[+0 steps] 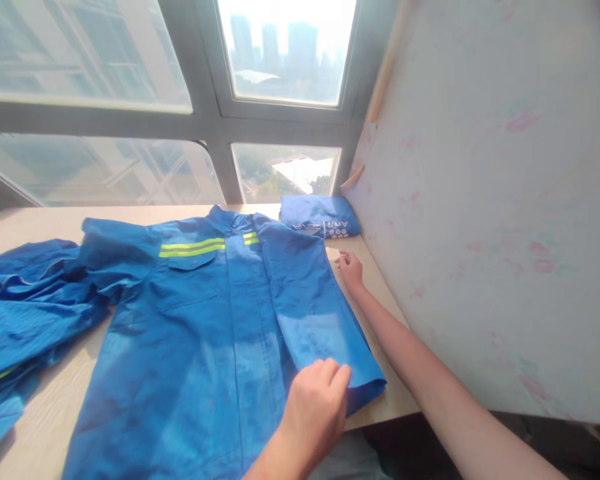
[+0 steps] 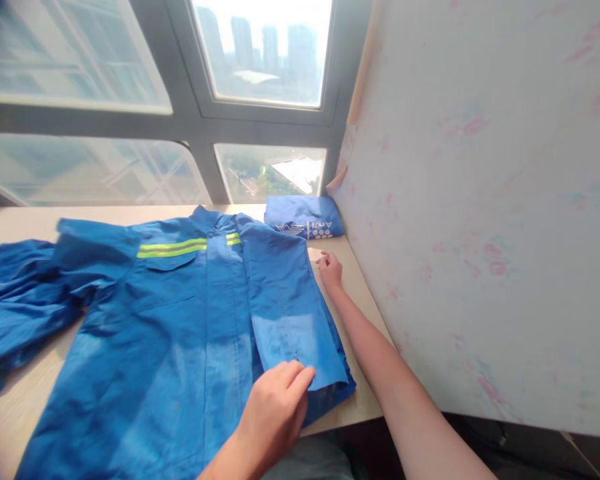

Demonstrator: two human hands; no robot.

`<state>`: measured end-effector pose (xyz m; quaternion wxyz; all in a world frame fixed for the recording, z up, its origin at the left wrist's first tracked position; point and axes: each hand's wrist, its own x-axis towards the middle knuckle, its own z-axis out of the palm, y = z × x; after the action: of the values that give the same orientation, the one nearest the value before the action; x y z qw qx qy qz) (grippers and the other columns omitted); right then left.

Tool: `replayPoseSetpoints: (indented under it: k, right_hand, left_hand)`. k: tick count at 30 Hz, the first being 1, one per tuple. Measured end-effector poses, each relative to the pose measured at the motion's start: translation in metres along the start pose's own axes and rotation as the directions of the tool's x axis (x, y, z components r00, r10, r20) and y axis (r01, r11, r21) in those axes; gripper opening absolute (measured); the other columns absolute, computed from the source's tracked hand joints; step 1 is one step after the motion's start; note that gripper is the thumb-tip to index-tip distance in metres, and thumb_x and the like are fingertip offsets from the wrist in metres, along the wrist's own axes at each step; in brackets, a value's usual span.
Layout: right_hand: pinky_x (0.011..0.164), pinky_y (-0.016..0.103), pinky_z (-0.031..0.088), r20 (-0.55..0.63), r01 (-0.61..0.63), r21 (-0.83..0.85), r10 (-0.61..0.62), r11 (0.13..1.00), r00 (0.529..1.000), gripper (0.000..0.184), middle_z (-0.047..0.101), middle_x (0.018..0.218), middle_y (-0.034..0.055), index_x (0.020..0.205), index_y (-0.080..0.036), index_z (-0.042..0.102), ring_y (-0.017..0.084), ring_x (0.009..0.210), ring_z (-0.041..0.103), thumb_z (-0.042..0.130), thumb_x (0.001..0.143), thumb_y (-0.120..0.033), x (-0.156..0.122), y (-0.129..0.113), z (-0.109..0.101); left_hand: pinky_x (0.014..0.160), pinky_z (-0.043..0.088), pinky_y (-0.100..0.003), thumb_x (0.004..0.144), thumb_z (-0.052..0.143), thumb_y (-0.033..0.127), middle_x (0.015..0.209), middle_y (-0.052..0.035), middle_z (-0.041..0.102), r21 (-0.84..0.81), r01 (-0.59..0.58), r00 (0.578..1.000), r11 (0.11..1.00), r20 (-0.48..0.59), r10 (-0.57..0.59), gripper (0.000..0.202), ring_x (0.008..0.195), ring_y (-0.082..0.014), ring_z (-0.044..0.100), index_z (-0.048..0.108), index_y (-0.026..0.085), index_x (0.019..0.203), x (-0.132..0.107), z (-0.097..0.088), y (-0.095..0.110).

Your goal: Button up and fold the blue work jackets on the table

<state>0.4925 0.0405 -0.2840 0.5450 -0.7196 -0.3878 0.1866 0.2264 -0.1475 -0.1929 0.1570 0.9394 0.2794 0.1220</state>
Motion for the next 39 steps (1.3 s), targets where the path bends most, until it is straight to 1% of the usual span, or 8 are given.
replayPoseSetpoints:
  k: [6, 10, 17, 24, 28, 31, 34, 39]
  right_hand:
    - [0.069, 0.031, 0.055, -0.032, -0.023, 0.054, 0.025, 0.998, 0.999, 0.045, 0.074, 0.083, 0.0087, 0.108, -0.012, 0.064, 0.019, 0.071, 0.066, 0.048, 0.08, -0.044, 0.0, -0.001, -0.002]
    - [0.069, 0.031, 0.055, -0.021, -0.016, 0.071, 0.017, 0.997, 1.0, 0.045, 0.074, 0.084, 0.0085, 0.107, -0.013, 0.065, 0.02, 0.073, 0.067, 0.049, 0.079, -0.044, 0.0, 0.002, -0.003]
    - [0.069, 0.033, 0.054, -0.016, -0.011, 0.045, 0.012, 0.999, 1.0, 0.047, 0.074, 0.082, 0.0089, 0.104, -0.013, 0.066, 0.02, 0.07, 0.067, 0.051, 0.074, -0.046, -0.002, 0.005, -0.002]
    - [0.066, 0.034, 0.056, 0.027, -0.024, -0.011, 0.024, 1.0, 0.999, 0.044, 0.076, 0.081, 0.01, 0.099, -0.014, 0.069, 0.022, 0.068, 0.069, 0.054, 0.068, -0.042, 0.001, -0.001, -0.007]
    - [0.068, 0.038, 0.057, 0.046, -0.037, -0.039, 0.038, 0.999, 0.998, 0.035, 0.075, 0.082, 0.0123, 0.089, -0.016, 0.071, 0.025, 0.071, 0.07, 0.057, 0.065, -0.037, 0.004, -0.013, -0.011]
    - [0.081, 0.042, 0.057, 0.17, 0.144, -0.126, -0.122, 0.982, 0.978, 0.033, 0.076, 0.093, 0.0129, 0.092, -0.019, 0.073, 0.028, 0.084, 0.071, 0.056, 0.07, -0.036, -0.014, -0.023, 0.002]
    - [0.092, 0.044, 0.055, 0.425, 0.504, -0.128, -0.412, 0.854, 0.806, 0.034, 0.075, 0.107, 0.0122, 0.101, -0.022, 0.074, 0.028, 0.099, 0.07, 0.05, 0.081, -0.035, -0.047, -0.032, 0.032]
    - [0.108, 0.051, 0.047, 0.538, 0.745, -0.181, -0.569, 0.642, 0.622, 0.04, 0.068, 0.13, 0.0146, 0.114, -0.019, 0.072, 0.031, 0.124, 0.061, 0.045, 0.086, -0.026, -0.081, -0.026, 0.075]
  left_hand:
    - [0.071, 0.053, -0.039, 0.088, 0.066, 0.039, 0.098, -0.0084, 0.065, -0.013, -0.037, 0.983, 0.999, 0.177, 0.039, 0.024, 0.088, -0.0276, 0.063, 0.062, 0.02, 0.102, -0.003, 0.023, 0.019]
    - [0.089, 0.053, -0.042, 0.096, 0.054, 0.035, 0.119, -0.011, 0.067, -0.08, 0.01, 0.998, 0.997, 0.07, -0.005, 0.026, 0.107, -0.0273, 0.063, 0.063, 0.021, 0.116, -0.01, 0.02, 0.01]
    - [0.12, 0.02, -0.064, 0.095, 0.046, 0.064, 0.166, -0.0148, 0.026, -0.045, -0.114, 0.987, 0.992, 0.11, 0.118, 0.078, 0.153, -0.038, 0.021, 0.03, 0.023, 0.159, -0.025, 0.032, 0.0]
    - [0.119, 0.027, -0.063, 0.092, 0.051, 0.065, 0.162, -0.0151, 0.036, -0.065, -0.094, 0.994, 0.993, 0.045, 0.097, 0.076, 0.151, -0.0365, 0.028, 0.038, 0.024, 0.155, -0.043, 0.036, 0.007]
    - [0.116, 0.038, -0.056, 0.091, 0.061, 0.045, 0.157, -0.0121, 0.045, -0.103, 0.115, 0.987, 0.988, -0.103, -0.126, 0.06, 0.147, -0.0324, 0.037, 0.048, 0.027, 0.147, -0.084, 0.01, -0.032]
    - [0.113, 0.045, -0.051, 0.091, 0.053, 0.025, 0.147, -0.0125, 0.055, -0.114, 0.434, 0.84, 0.894, -0.307, -0.447, 0.044, 0.139, -0.0278, 0.049, 0.059, 0.024, 0.135, -0.126, -0.029, -0.094]
    - [0.112, 0.044, -0.052, 0.091, 0.051, 0.027, 0.135, -0.0148, 0.063, -0.175, 0.671, 0.586, 0.721, -0.471, -0.659, 0.036, 0.128, -0.0289, 0.057, 0.064, 0.019, 0.124, -0.16, -0.066, -0.163]
    - [0.115, 0.039, -0.052, 0.079, 0.061, 0.028, 0.122, -0.0134, 0.068, -0.461, 0.728, 0.301, 0.508, -0.45, -0.841, 0.032, 0.125, -0.0317, 0.058, 0.068, 0.018, 0.109, -0.175, -0.101, -0.235]
